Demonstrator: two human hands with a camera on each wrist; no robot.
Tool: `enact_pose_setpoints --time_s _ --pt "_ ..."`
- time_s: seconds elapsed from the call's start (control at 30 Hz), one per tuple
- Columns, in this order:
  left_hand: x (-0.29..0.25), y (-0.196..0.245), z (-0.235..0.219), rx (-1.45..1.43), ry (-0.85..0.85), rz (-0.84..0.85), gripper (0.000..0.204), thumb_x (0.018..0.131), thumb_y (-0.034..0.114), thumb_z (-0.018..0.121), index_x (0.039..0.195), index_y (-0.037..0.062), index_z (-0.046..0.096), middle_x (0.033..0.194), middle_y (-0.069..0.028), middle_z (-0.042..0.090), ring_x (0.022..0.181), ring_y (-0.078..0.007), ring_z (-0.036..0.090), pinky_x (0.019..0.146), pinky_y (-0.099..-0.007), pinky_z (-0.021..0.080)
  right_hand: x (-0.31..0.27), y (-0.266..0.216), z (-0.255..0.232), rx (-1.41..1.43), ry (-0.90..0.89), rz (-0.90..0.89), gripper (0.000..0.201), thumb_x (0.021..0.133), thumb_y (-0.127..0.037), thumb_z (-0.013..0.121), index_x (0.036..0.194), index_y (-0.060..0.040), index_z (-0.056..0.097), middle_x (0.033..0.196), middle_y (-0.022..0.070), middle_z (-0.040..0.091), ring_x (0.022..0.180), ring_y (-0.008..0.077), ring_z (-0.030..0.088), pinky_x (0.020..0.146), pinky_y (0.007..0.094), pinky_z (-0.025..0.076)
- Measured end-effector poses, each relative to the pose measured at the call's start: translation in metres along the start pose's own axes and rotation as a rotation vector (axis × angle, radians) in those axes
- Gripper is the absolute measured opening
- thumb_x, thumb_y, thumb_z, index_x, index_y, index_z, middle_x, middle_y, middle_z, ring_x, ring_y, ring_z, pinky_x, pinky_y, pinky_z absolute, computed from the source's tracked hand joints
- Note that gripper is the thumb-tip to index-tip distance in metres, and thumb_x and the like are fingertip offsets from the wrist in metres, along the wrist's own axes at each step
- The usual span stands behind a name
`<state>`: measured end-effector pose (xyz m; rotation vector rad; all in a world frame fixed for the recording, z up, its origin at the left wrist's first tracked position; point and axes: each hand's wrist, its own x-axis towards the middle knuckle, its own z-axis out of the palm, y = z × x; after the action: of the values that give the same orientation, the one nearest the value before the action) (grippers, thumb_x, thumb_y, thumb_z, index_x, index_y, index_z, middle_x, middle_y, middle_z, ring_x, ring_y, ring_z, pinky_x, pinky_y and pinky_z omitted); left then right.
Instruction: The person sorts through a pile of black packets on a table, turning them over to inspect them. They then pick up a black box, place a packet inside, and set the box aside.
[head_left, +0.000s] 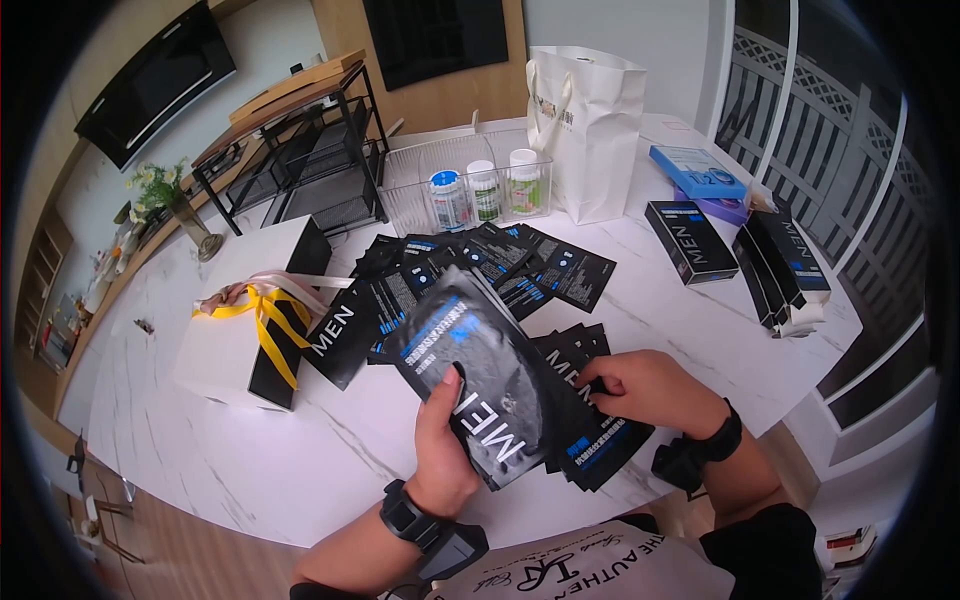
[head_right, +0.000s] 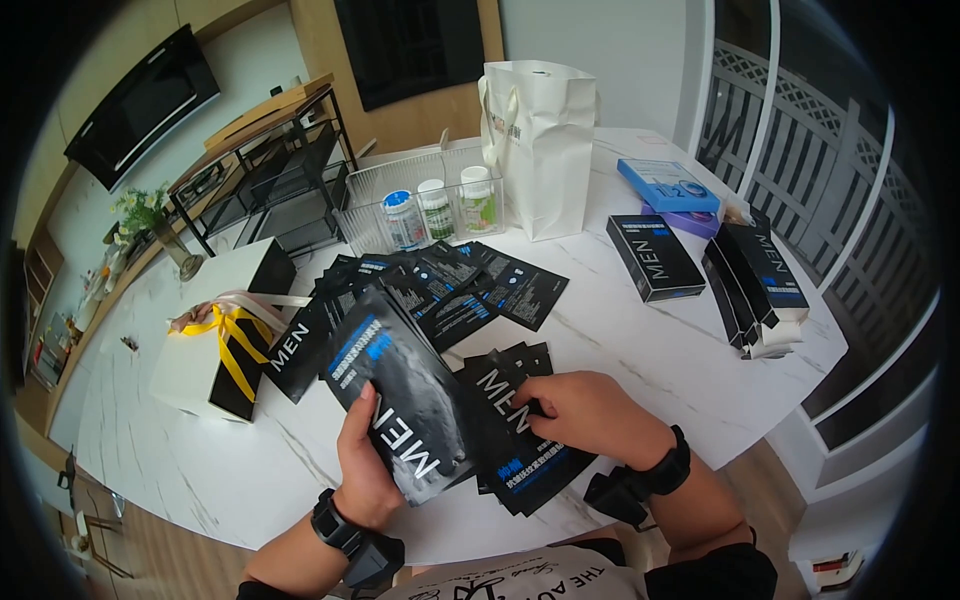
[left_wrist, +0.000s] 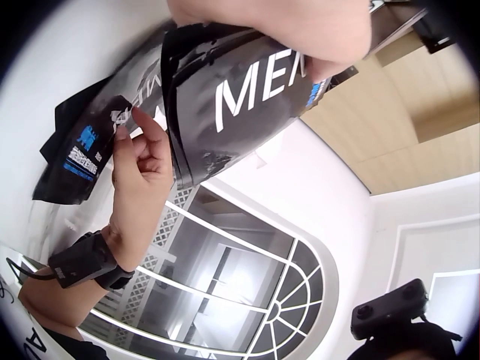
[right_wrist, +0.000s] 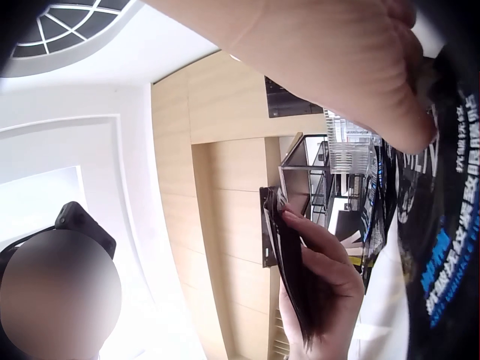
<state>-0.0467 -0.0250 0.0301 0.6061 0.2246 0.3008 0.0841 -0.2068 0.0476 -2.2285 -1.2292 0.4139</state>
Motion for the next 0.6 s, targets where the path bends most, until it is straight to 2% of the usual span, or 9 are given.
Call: enact_pose_setpoints --time_s 0.13,0.2,0.23,0.3,0.33,0.4,0.43,0.53,0.6 --pt "0.001 -0.001 0.002 0.031 0.014 -0.032 0.042 0.089 0.034 0.043 0.115 0.0001 0.047 0.102 -0.0141 0.06 0.089 -0.0244 0.061 0.081 -0.0367 0.05 0.003 -0.001 0.002 0.0 0.003 0.045 0.019 0.074 -0.013 0.057 0.092 -0.0093 0.06 0.066 0.0056 0.054 0.059 0.0205 0.054 0.057 0.0294 0.042" --pt "0.005 -0.006 -0.004 0.141 -0.003 -0.045 0.04 0.09 0.031 0.045 0.115 0.0001 0.046 0.104 -0.0137 0.059 0.09 -0.024 0.061 0.08 -0.0359 0.05 0.008 0.002 0.009 0.355 0.248 -0.042 0.02 0.08 -0.014 0.055 0.099 -0.0071 0.057 0.067 0.0047 0.054 0.059 0.0144 0.053 0.055 0.0253 0.041" --pt "0.005 -0.007 -0.002 0.167 0.012 -0.061 0.038 0.089 0.029 0.046 0.115 0.0002 0.046 0.103 -0.0135 0.059 0.089 -0.0238 0.061 0.08 -0.0356 0.05 0.007 -0.002 0.007 0.354 0.247 -0.042 0.02 0.08 -0.014 0.055 0.099 -0.0071 0.057 0.067 0.0047 0.054 0.059 0.0144 0.053 0.055 0.0253 0.041" --pt "0.004 -0.011 0.0 0.192 0.032 -0.074 0.036 0.088 0.025 0.05 0.114 0.0008 0.046 0.102 -0.0121 0.059 0.089 -0.0226 0.061 0.079 -0.0346 0.05 0.002 -0.013 0.002 0.819 0.062 0.035 0.02 0.083 -0.017 0.058 0.097 -0.0041 0.052 0.069 0.0019 0.052 0.06 0.0078 0.049 0.053 0.0215 0.039" --pt "0.004 -0.013 0.0 0.191 0.032 -0.074 0.036 0.088 0.025 0.05 0.114 0.0008 0.046 0.102 -0.0121 0.059 0.089 -0.0226 0.061 0.079 -0.0346 0.05 0.003 -0.012 0.005 0.819 0.062 0.036 0.02 0.083 -0.017 0.058 0.097 -0.0041 0.052 0.069 0.0019 0.052 0.06 0.0078 0.049 0.053 0.0215 0.039" --pt "0.004 -0.016 0.0 0.252 0.03 -0.055 0.036 0.088 0.025 0.051 0.114 0.0012 0.045 0.103 -0.0112 0.059 0.089 -0.0214 0.061 0.079 -0.0341 0.05 0.003 -0.01 0.014 0.616 0.021 -0.124 0.025 0.08 -0.018 0.064 0.091 -0.0044 0.046 0.069 -0.0016 0.047 0.061 0.005 0.045 0.052 0.0194 0.037" --pt "0.003 -0.015 0.001 0.256 0.035 -0.077 0.036 0.088 0.025 0.051 0.115 0.0018 0.045 0.104 -0.0109 0.059 0.09 -0.0207 0.06 0.078 -0.0331 0.05 0.004 -0.014 0.017 0.647 0.059 -0.082 0.03 0.076 -0.02 0.07 0.079 -0.0058 0.044 0.066 -0.0018 0.044 0.058 0.0052 0.043 0.05 0.0197 0.035" --pt "0.001 -0.013 0.005 0.255 0.028 -0.068 0.031 0.088 0.024 0.053 0.111 0.0035 0.049 0.101 -0.0076 0.059 0.087 -0.0159 0.06 0.076 -0.0282 0.049 0.005 -0.007 0.016 0.448 0.071 -0.03 0.03 0.079 -0.022 0.067 0.072 -0.0046 0.044 0.06 -0.0018 0.041 0.056 0.0052 0.043 0.049 0.0202 0.035" --pt "0.001 -0.013 0.006 0.255 0.04 -0.081 0.032 0.088 0.025 0.053 0.111 0.0034 0.049 0.1 -0.0071 0.059 0.087 -0.0153 0.06 0.076 -0.0279 0.049 0.005 -0.007 0.016 0.441 0.076 -0.012 0.03 0.081 -0.023 0.064 0.07 -0.0035 0.044 0.058 -0.0012 0.04 0.055 0.0052 0.042 0.049 0.0209 0.035"
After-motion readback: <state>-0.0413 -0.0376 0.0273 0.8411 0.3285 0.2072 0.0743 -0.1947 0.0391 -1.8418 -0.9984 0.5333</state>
